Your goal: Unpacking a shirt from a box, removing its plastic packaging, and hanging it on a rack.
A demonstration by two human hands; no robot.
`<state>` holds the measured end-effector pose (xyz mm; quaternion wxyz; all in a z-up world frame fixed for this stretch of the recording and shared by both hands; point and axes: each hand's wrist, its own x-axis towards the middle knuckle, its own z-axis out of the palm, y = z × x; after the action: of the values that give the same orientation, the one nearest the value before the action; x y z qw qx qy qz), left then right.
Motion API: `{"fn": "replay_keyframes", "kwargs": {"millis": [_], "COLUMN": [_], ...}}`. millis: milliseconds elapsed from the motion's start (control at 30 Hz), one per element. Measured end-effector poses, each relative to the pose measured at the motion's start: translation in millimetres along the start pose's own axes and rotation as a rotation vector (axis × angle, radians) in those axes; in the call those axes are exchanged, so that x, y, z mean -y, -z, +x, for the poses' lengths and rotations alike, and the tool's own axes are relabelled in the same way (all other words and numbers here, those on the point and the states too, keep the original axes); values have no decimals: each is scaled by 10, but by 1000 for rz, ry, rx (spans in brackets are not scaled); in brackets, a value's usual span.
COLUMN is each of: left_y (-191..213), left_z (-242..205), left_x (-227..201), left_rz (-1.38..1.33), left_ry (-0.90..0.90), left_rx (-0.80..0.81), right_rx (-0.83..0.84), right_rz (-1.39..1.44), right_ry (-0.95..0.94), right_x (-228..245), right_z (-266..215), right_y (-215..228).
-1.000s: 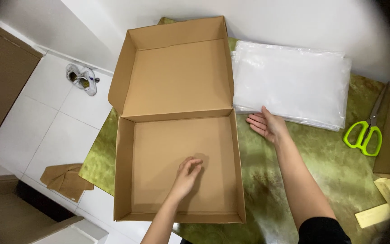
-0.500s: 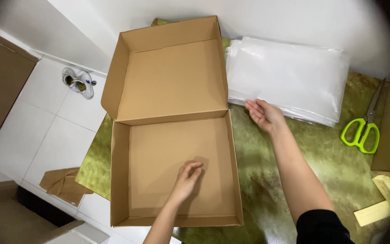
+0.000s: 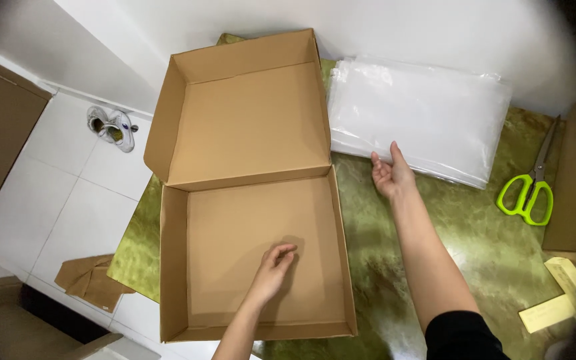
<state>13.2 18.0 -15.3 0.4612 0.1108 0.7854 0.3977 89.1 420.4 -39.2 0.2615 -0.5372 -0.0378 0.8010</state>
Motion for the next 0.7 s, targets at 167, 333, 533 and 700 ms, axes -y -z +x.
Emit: {"fn": "replay_keyframes", "kwargs": {"millis": [167, 333, 533, 700], "left_y": [16, -35, -2, -43], "left_z": [-71, 104, 15, 157], "left_x": [-82, 265, 153, 338], "left_rz": [-10, -45, -34, 75], "left_ry": [59, -62, -4, -110], "left_rx": [18, 23, 24, -62], "right_rx": [48, -146, -21, 137], "right_rz": [6, 230, -156, -722], "right_ry": [-66, 229, 29, -101], "right_x": [86, -26, 322, 362], "right_z": [315, 159, 56, -791], "right_y": [67, 108, 163, 73]}}
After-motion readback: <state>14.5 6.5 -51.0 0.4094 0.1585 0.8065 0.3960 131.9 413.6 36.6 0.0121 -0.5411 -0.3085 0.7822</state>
